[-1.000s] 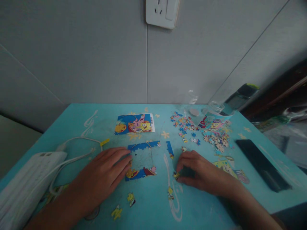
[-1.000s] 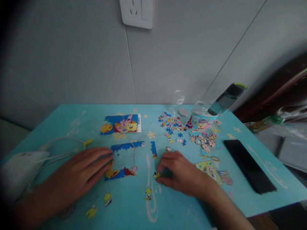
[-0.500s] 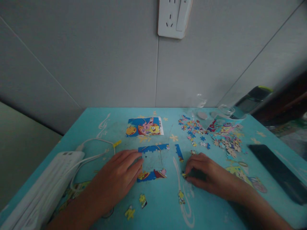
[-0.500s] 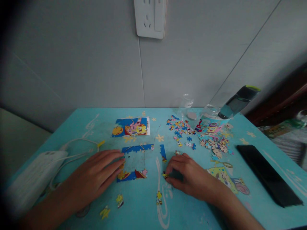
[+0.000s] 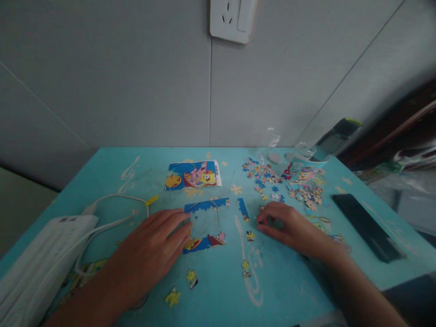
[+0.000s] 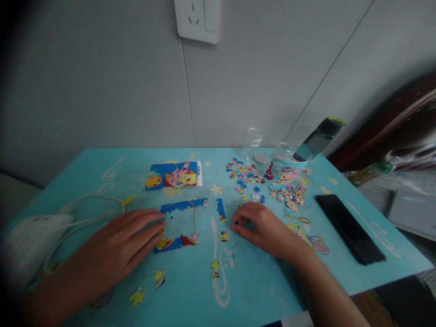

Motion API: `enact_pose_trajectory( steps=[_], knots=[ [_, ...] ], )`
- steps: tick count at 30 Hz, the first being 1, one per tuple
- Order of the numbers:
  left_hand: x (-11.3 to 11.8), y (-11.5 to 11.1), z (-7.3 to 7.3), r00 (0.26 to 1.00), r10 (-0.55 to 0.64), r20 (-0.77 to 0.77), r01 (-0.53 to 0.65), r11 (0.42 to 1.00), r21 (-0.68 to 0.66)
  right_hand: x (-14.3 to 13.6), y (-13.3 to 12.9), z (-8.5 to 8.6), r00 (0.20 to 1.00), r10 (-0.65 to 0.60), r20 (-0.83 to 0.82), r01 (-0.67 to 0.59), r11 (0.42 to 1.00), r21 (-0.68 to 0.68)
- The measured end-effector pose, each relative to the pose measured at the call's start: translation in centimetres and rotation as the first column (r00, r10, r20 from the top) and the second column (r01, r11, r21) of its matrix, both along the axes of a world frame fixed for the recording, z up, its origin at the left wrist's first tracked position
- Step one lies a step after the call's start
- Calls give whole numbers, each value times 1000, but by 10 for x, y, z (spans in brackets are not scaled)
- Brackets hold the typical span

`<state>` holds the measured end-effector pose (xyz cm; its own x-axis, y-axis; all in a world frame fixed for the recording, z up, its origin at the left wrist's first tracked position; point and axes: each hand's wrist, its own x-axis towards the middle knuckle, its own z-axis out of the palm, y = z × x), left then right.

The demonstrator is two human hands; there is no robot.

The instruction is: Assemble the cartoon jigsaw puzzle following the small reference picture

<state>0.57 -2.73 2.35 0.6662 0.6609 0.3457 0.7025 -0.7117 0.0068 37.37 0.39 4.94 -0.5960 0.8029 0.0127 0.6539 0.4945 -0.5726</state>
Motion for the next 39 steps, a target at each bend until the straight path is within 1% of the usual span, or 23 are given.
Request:
enact_pose_trajectory(
  steps=[3,6,12,18,21,24,29,33,36,38,39],
  knots=[
    [0,0,0,1000,9,3,-9,1000,-10,-7,-3,2,997,54,62,-54,999,-10],
    [-2,1,-3,1000,19,6,-19,999,-28,-12,-6,1,995,42,94,-42,999,-5],
    [-5,2,-6,1000,8,12,-7,1000,-23,-16,-8,-3,994,96,50,-96,995,-2],
    [-5,2,-5,999,-22,-30,21,1000,-9,-15,-8,-4,994,108,35,-108,994,6],
    [-5,2,-6,999,-4,-51,3,1000,-24,-15,-7,-6,993,114,35,-115,993,30],
    [-4,1,-4,999,11,-37,-12,999,-31,-16,-7,-7,991,129,33,-131,991,42],
    [1,0,1,1000,1,2,-1,1000,-9,-18,-7,-7,990,139,32,-141,987,75],
    [3,0,5,1000,0,4,0,1000,-15,-20,-7,-9,988,153,6,-153,985,82],
    [10,-4,9,1000,-28,14,29,998,-49,-20,-6,-14,987,161,-23,-158,983,93],
    [18,-8,11,995,-91,32,93,993,-76,-20,-4,-17,985,166,-40,-161,982,100],
    [22,-11,11,989,-142,44,145,985,-97,-20,-3,-17,985,167,-43,-162,982,101]
  ],
)
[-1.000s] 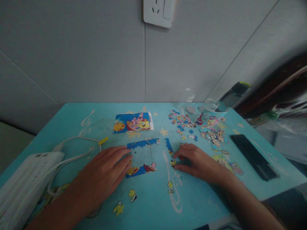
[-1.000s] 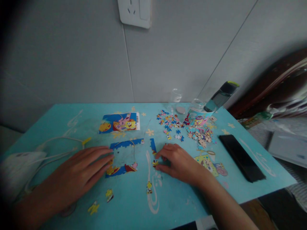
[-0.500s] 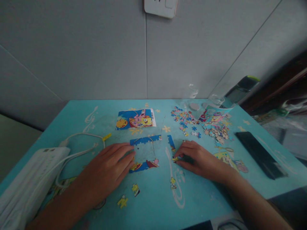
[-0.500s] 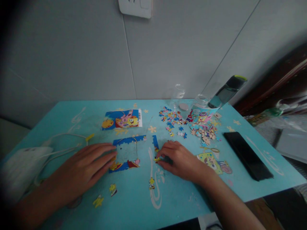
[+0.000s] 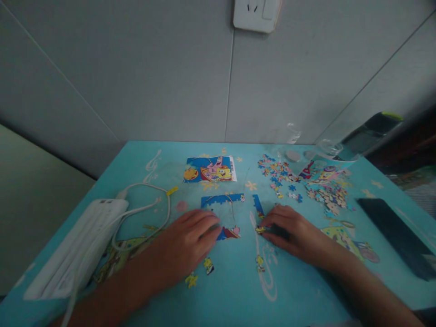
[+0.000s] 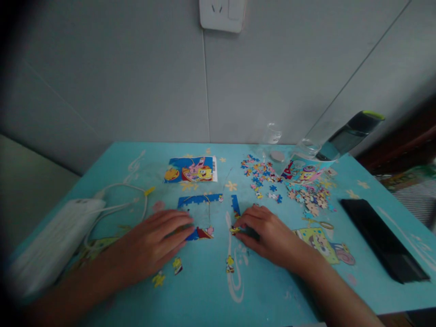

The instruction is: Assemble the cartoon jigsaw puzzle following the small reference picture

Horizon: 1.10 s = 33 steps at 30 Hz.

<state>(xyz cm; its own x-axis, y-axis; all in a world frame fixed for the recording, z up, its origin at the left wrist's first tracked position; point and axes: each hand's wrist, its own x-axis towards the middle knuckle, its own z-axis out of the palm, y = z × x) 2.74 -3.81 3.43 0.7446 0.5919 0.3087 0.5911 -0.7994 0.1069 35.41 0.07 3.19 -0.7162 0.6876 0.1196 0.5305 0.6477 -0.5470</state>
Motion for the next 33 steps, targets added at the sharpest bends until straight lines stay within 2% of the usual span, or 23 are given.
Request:
enact_pose_trajectory(
  steps=[3,8,13,20,23,26,27,29,33],
  knots=[
    [10,-6,-2,994,-87,60,88,996,-12,-1,1,0,1000,-5,5,5,1000,3],
    [14,-10,-3,987,-141,73,143,989,-24,-2,1,1,1000,1,10,-1,1000,23],
    [15,-11,1,977,-192,97,189,981,36,-3,1,1,1000,5,-28,-5,1000,17],
    [18,-14,7,937,-340,75,337,940,45,-6,-4,9,1000,10,13,-10,1000,-16],
    [10,-11,12,945,-318,70,312,946,90,-7,-5,11,999,40,19,-39,999,-22],
    [-8,-2,15,969,-238,67,228,965,131,-6,-6,10,999,40,18,-39,999,-16],
    [-14,1,15,981,-188,37,183,978,103,-5,-5,10,999,36,17,-36,999,-13],
    [-24,7,15,985,-160,66,151,982,115,-5,-5,9,999,28,15,-28,1000,-8],
    [-29,13,11,987,-134,90,124,986,115,-8,-6,7,1000,27,12,-27,1000,10]
  ],
)
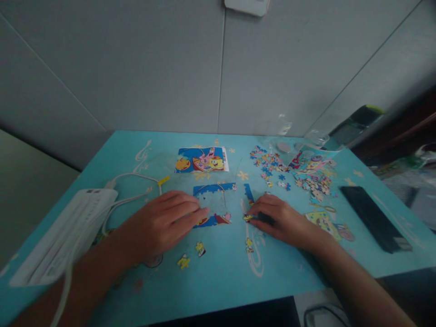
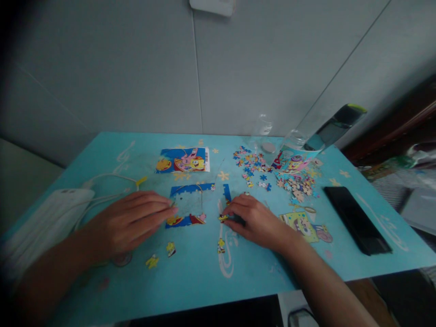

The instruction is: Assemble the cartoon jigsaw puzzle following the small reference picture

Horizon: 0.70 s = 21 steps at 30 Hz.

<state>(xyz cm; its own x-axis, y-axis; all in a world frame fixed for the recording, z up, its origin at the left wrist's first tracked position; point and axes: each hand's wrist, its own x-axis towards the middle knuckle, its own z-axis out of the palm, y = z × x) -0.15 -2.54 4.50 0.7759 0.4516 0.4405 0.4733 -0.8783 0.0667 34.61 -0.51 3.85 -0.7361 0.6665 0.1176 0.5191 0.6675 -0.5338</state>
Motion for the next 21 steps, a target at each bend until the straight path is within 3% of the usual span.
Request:
enact_pose_trajectory(
  steps=[7,10,14,21],
  knots=[
    [9,-3,-11,999,-14,-45,12,999,-53,2,-2,1,999,-41,21,40,998,49],
    [6,-1,-12,999,-28,-27,27,999,-31,19,4,4,978,-206,-41,209,974,85],
    [5,-2,-11,999,12,-30,-13,999,-36,40,15,2,895,-441,-71,446,876,185],
    [2,-5,-15,998,24,-50,-27,998,-49,40,18,-4,872,-489,-4,483,861,158]
  ],
)
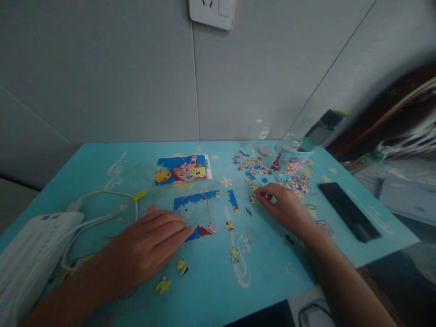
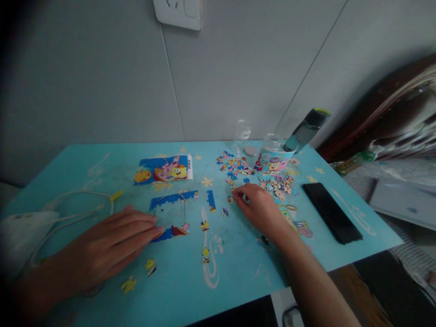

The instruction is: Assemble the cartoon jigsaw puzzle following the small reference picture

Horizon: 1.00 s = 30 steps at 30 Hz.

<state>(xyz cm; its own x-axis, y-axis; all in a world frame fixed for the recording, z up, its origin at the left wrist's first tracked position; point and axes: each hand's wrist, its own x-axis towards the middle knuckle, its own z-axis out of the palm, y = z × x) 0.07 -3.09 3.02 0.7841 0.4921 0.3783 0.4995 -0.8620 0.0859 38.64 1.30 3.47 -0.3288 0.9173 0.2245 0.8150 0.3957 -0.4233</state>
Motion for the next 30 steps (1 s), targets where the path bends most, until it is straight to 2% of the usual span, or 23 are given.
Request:
enact_pose_trajectory(
  steps=[4,10,20,25,30],
  knots=[
    [-3,2,-1,1000,-14,3,14,1000,1,1,0,4,999,-35,-9,35,999,2],
    [-2,5,3,998,-60,-11,61,998,29,10,2,7,983,-185,-13,186,982,36],
    [-5,7,3,996,-87,-26,89,993,75,8,2,4,986,-159,52,161,986,-37],
    [-2,9,6,992,-109,-68,118,980,160,12,4,5,966,-255,33,256,966,-33],
    [-1,12,7,989,-137,-51,144,976,163,15,5,6,956,-293,4,293,955,-41]
  ],
)
